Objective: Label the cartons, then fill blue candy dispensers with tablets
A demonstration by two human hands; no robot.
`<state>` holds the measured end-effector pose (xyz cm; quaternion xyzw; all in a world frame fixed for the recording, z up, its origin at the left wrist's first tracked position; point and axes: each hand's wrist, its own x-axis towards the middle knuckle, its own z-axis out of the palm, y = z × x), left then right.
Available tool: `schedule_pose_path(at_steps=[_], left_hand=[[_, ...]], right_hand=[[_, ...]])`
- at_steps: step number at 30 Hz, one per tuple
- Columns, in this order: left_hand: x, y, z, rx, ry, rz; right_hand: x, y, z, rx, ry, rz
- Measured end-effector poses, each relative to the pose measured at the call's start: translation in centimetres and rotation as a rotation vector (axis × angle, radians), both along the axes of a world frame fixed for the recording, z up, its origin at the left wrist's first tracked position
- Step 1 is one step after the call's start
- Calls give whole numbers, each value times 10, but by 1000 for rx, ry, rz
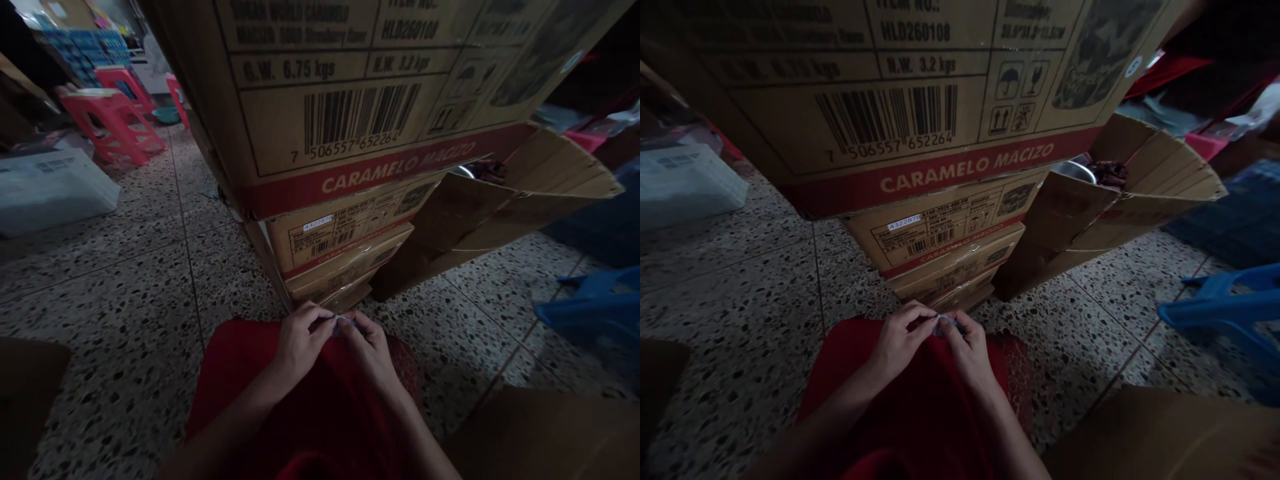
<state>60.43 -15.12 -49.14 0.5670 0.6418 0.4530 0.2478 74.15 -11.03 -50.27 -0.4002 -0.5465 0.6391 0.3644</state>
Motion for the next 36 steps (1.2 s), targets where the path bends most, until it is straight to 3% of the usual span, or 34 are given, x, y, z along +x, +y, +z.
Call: schedule_pose_path(at_steps=[3,6,9,11,14,17,20,22,24,26,28,31,36], left_hand=[[-1,1,3,-117,-122,-37],[0,-1,3,-95,-50,12],[2,-4,3,174,272,162],[3,-6,2,386,576,233],[8,-8,-2,526,920,185],[15,-12,-8,550,1007,100],[16,-18,-12,582,906,131],[13,-19,-12,516,689,230],[8,-16,-9,300,389,266],[4,-11,-5,26,119,187],[2,-6,-3,-124,-23,90],[3,-3,-4,-78,38,76],[2,-6,-7,102,199,274]], right_hand=[[3,1,-1,33,-31,18],[7,3,-3,24,-47,-34],[15,5,-5,-20,-62,-103],[19,4,-6,-91,-19,-23],[22,0,-6,-258,142,121],[20,-2,-5,-391,315,125],[19,-1,-4,-447,397,86],[19,1,-4,-455,400,57],[19,1,-7,-461,387,47],[18,1,-10,-470,365,60],[15,1,-14,-472,325,72],[11,3,-19,-408,224,52],[7,11,-27,-147,19,-186]])
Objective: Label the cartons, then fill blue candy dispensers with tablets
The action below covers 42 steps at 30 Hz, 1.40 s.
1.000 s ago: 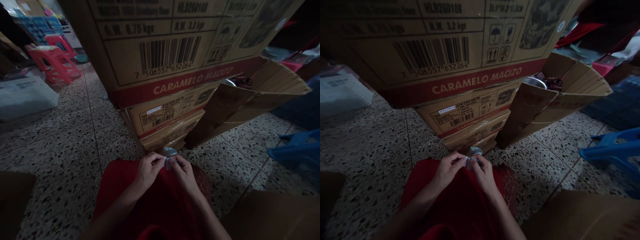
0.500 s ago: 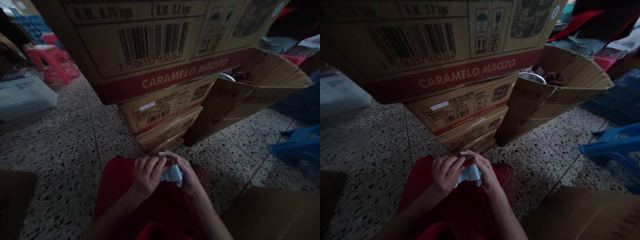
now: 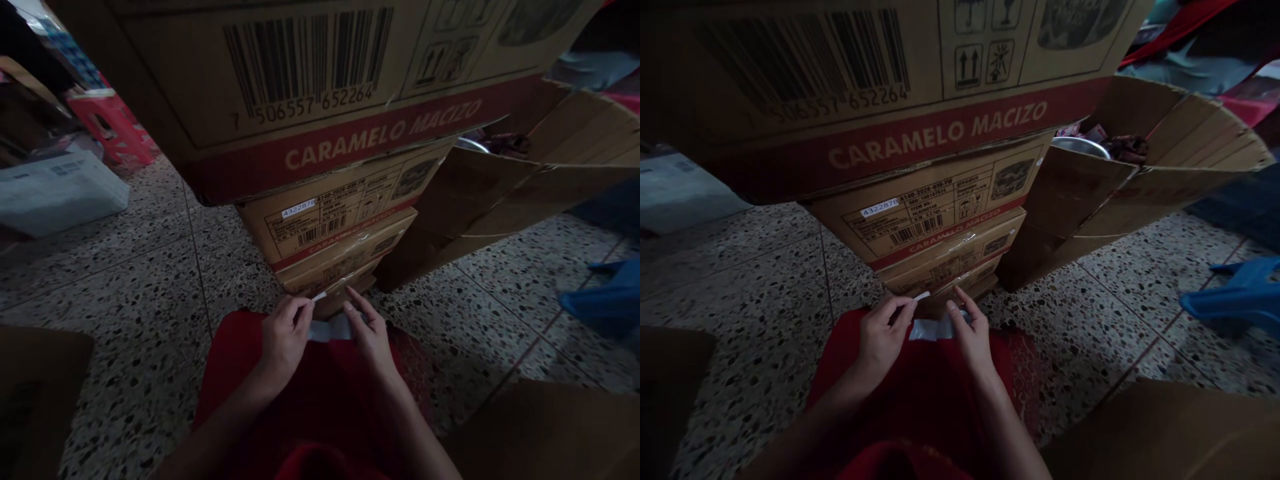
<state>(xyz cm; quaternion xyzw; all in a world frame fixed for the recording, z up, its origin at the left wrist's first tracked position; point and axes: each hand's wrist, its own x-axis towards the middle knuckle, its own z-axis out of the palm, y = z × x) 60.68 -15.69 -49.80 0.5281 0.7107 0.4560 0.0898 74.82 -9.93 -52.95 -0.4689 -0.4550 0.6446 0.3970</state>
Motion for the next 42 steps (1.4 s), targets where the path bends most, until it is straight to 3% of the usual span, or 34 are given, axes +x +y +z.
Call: schedule_pose_path(at_steps=[6,13,24,32,35,38,42], left_hand=[[-4,8,-1,-75,-98,106],[-2,19,-5,-87,-68,139],[-2,23,-10,2,165,171],[-10,13,-10,30,318,148],[-23,-1,-11,44,256,277],[-30,-8,-13,71,63,418],[-14,11,-21,175,-112,383]], right_hand=[[-16,2,-5,231,-128,-15],[-37,18,-8,397,-176,-92],[-59,37,-3,303,-108,-194],[-57,43,-4,232,-85,-173],[-58,44,-4,255,-92,-180],[-59,44,-6,257,-93,-184],[-59,43,-9,252,-86,-179]])
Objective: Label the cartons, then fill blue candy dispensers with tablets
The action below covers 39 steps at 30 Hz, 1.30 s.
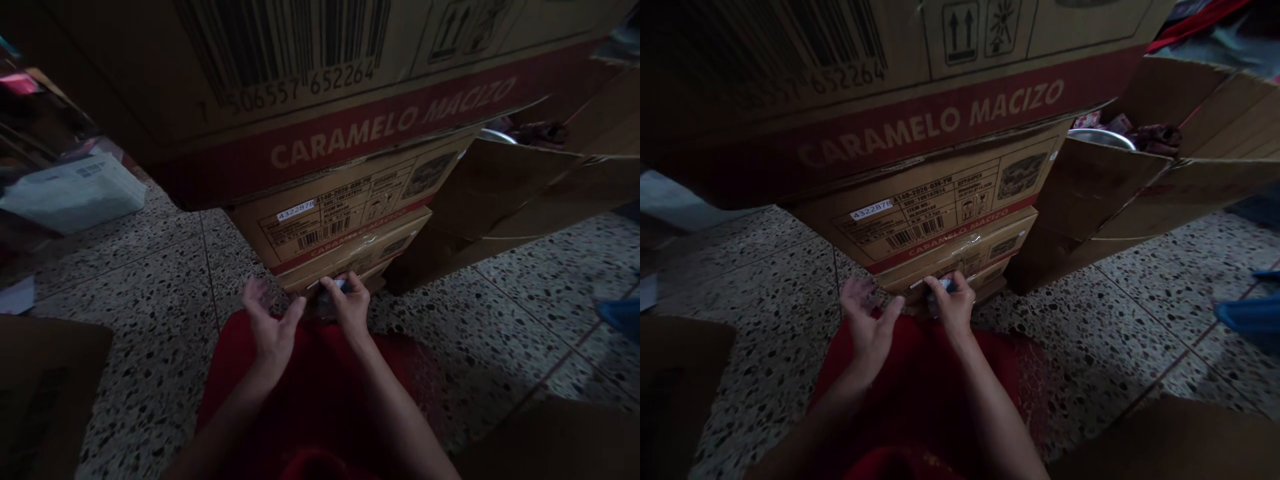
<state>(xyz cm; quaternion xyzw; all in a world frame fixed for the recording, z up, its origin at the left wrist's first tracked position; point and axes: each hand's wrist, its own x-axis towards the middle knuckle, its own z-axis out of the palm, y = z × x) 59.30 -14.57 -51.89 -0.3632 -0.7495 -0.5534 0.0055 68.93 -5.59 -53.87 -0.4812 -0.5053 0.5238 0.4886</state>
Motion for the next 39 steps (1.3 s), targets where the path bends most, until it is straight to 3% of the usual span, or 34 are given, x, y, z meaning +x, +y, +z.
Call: schedule_pose_path(at_steps=[4,7,11,16,19,21,24,28,31,33,39], left_hand=[[20,33,-10,63,-21,48],[21,41,-12,75,-64,30],[6,20,-18,81,-61,-74],[-2,-30,-35,11,44,-61],[16,-41,-28,-40,130,-360],[31,-32,-17,-128,20,-598],[44,-8,-5,-305,-367,-793],[42,7,-9,-533,-805,-877],[35,5,-17,-597,-927,-881],[30,6,-19,-585,-884,-880],[14,15,-11,-608,-504,-842]], right_hand=[[0,1,-1,17,-8,6],[1,4,-1,65,-56,22],[16,10,-2,53,-89,18],[57,1,-5,-117,15,-6],[70,-18,-6,-231,119,127],[72,-30,-6,-317,215,236],[71,-39,-6,-426,320,307],[73,-38,-10,-531,355,275],[74,-35,-14,-569,379,263],[75,-34,-15,-595,380,290],[82,-35,-15,-642,359,381]])
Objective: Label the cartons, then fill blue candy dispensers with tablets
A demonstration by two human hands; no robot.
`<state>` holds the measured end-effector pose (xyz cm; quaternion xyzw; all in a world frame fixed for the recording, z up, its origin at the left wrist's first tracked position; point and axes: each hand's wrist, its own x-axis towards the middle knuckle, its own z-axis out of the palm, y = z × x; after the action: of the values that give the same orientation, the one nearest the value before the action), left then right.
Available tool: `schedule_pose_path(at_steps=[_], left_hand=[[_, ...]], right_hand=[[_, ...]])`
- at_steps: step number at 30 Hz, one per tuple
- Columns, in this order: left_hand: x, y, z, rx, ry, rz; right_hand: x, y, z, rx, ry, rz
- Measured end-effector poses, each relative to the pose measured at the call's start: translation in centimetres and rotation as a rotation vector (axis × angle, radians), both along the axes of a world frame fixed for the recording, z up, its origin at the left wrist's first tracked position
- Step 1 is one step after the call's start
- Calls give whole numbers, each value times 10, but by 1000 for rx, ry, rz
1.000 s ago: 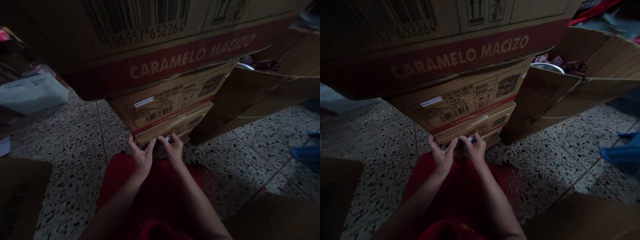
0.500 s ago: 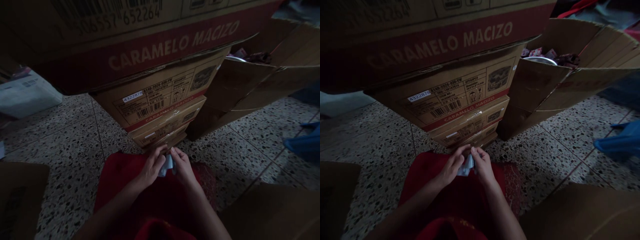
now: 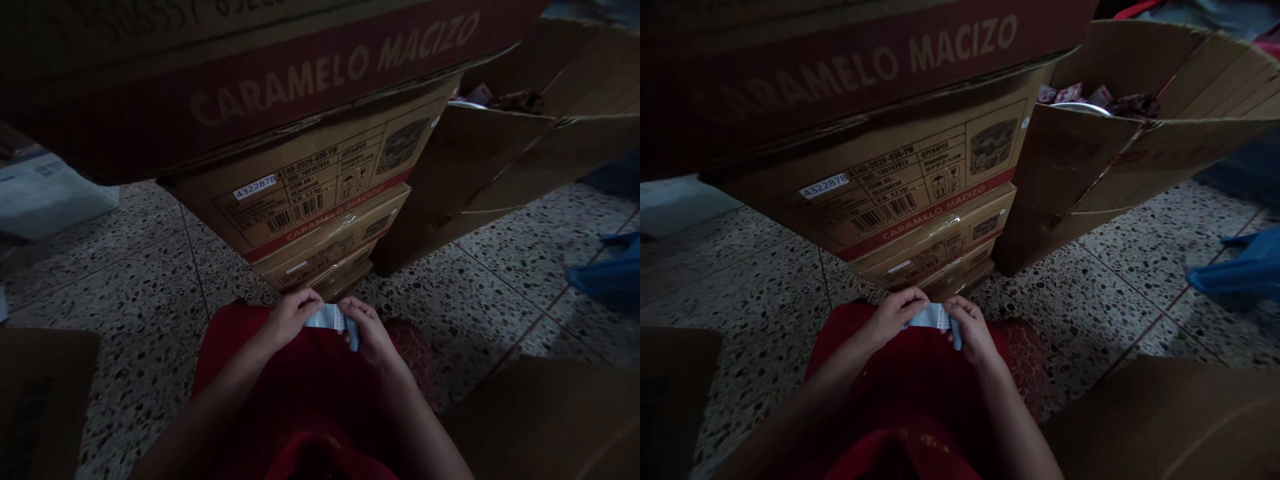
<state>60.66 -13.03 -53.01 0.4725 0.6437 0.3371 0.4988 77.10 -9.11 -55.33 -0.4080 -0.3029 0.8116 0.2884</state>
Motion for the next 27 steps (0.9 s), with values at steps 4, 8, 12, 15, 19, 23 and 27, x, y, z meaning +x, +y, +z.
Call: schedule_pose_path(at_steps=[4,8,12,15,19,23,27], left_hand=[[0,0,-5,81,51,24],[1,-2,-18,76,34,70],[5,-3,-30,156,202,98],[14,-11,-32,373,456,161],[29,-30,-28,540,690,172],[34,-39,-30,452,757,98],[29,-38,-36,350,682,113]], right_hand=[[2,-3,-3,-11,6,18],[0,-6,-8,-29,11,17],[-4,-9,-12,-24,-7,5],[-7,-12,-15,8,-67,-36],[-11,-20,-21,96,-199,-130],[-15,-34,-28,169,-198,-151],[-19,-45,-35,250,-200,-152]])
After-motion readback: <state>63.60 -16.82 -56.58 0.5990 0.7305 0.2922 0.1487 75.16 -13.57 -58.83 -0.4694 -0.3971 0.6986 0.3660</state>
